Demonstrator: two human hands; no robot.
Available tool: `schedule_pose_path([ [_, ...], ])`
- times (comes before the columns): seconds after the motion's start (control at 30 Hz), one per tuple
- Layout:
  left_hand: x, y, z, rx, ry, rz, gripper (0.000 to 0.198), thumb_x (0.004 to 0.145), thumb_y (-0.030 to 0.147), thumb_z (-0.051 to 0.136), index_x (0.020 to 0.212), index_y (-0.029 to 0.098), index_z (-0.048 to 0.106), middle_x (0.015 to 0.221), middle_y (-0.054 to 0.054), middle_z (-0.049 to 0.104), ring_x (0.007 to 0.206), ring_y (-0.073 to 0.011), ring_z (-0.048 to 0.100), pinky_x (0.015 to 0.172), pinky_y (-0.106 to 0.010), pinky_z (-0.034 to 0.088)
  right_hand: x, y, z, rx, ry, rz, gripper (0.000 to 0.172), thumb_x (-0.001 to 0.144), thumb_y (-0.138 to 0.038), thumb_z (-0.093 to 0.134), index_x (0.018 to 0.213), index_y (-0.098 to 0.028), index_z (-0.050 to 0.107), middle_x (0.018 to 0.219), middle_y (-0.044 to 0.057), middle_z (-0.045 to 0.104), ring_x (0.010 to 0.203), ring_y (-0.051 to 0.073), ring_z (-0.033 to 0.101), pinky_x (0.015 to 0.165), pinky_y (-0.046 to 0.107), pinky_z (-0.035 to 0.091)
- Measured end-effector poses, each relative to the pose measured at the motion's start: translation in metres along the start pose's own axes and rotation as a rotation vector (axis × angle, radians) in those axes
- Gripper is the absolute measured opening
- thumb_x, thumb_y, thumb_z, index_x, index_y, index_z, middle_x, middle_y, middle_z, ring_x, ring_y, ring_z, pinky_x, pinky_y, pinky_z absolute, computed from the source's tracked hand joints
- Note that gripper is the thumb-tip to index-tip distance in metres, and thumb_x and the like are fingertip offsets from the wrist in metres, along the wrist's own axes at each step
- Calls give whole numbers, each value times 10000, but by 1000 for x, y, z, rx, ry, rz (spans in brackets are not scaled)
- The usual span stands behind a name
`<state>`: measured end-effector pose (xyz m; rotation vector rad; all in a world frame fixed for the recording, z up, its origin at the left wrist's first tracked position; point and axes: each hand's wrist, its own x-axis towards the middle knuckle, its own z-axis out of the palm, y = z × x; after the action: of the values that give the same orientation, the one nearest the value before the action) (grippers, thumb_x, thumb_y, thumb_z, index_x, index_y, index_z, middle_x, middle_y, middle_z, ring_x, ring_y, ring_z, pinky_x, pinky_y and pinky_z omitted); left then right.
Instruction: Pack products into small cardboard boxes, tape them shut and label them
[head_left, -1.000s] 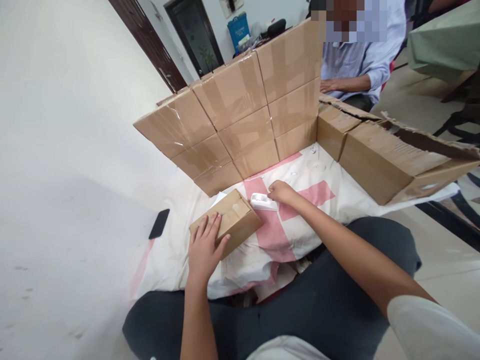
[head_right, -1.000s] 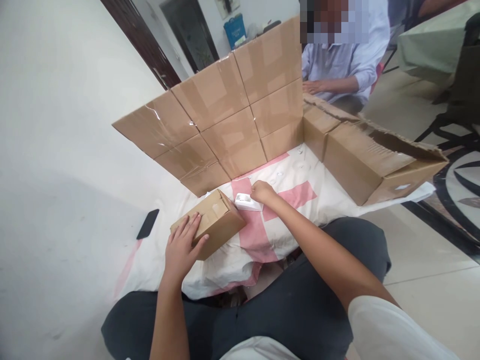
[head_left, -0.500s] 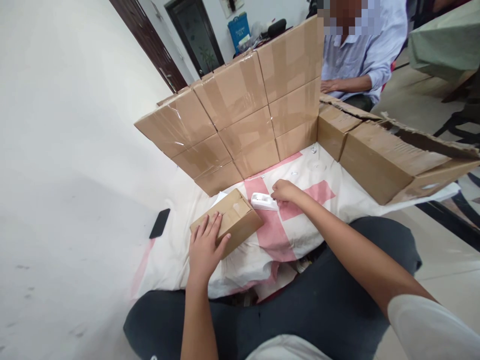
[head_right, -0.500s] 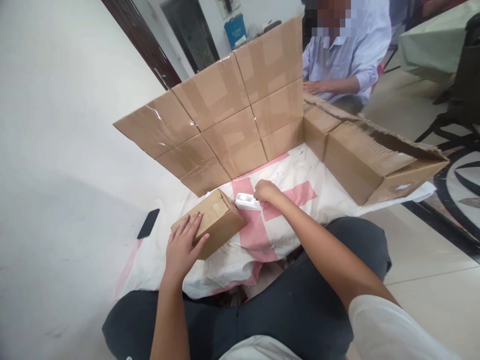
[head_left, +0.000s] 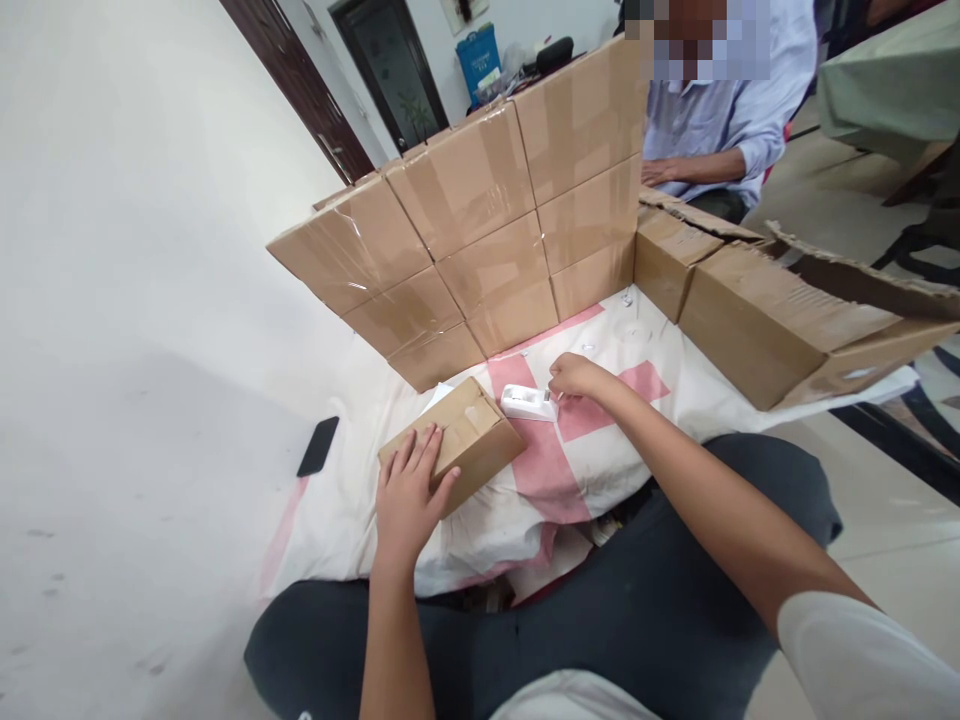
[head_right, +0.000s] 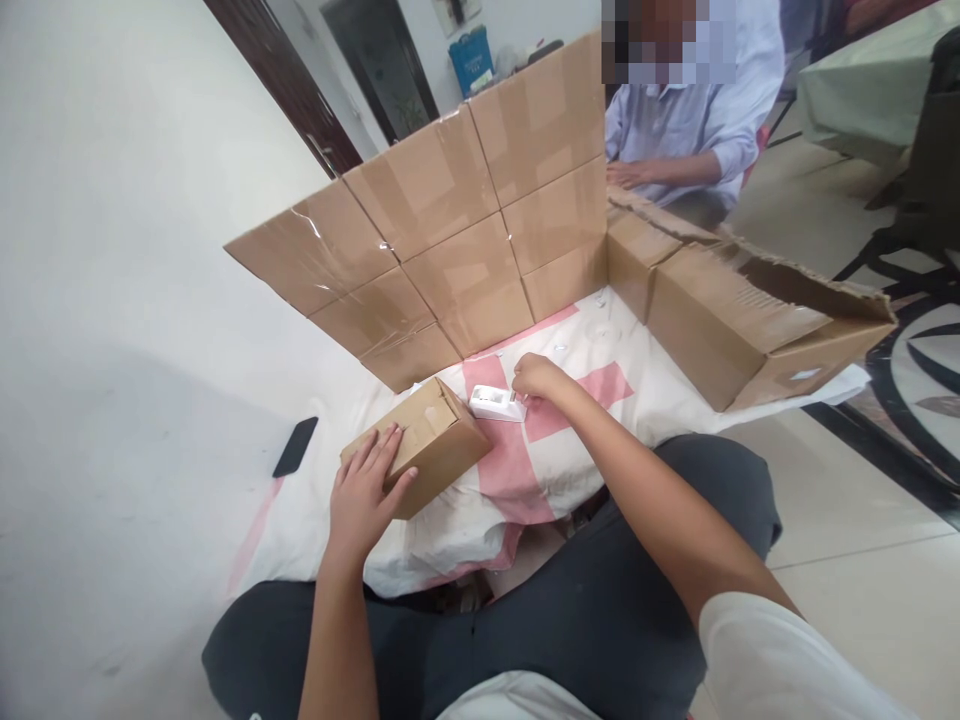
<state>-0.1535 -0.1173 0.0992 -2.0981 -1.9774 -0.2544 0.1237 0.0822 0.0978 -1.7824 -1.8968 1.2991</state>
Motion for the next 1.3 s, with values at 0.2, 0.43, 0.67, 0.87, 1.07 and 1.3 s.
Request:
schedule_pose_path([
  [0.2,0,0,0,12,4,-1,566,1012,476,441,1542,285,392,1564,-32,468,1497,-291,360,1152,-495,370,-4,-1,-8,49,16,-1,298,739,-86,707,592,-187,468,599,30,661,451,148,623,434,226,430],
  [0.43,0,0,2,39,24,6,562,1006,488,451,1528,281,411,1560,-23,474,1483,-294,384,1109,-493,405,-10,-2,-1,117,-23,20,275,708,-34,679,590,-185,481,519,11,625,454,157,632,469,228,482],
  [0.67,2,0,3,47,38,2,546,1007,477,451,1513,273,435,1554,-21,479,1478,-293,392,1112,-488,400,-7,0,4,133,-39,8,332,706,8,596,553,-200,387,492,16,599,500,168,640,512,233,480],
  [0.87,1,1,2,25,36,-11,553,996,465,478,1520,296,425,1551,-21,485,1483,-298,385,1132,-503,385,-6,3,3,109,-44,-26,374,698,33,563,544,-205,319,508,12,601,489,164,644,503,228,448],
  [1.07,1,-1,3,19,36,-7,553,998,473,472,1522,307,416,1553,-19,484,1482,-298,388,1125,-498,389,-5,8,6,117,-52,-31,403,671,31,579,556,-210,277,555,22,646,486,156,648,471,213,410],
  [1.3,2,-2,3,34,7,-3,557,1011,484,440,1534,301,393,1563,-18,470,1489,-292,374,1122,-485,390,-2,14,13,153,-46,-46,391,637,39,554,566,-224,274,498,-5,562,464,167,630,456,222,431],
])
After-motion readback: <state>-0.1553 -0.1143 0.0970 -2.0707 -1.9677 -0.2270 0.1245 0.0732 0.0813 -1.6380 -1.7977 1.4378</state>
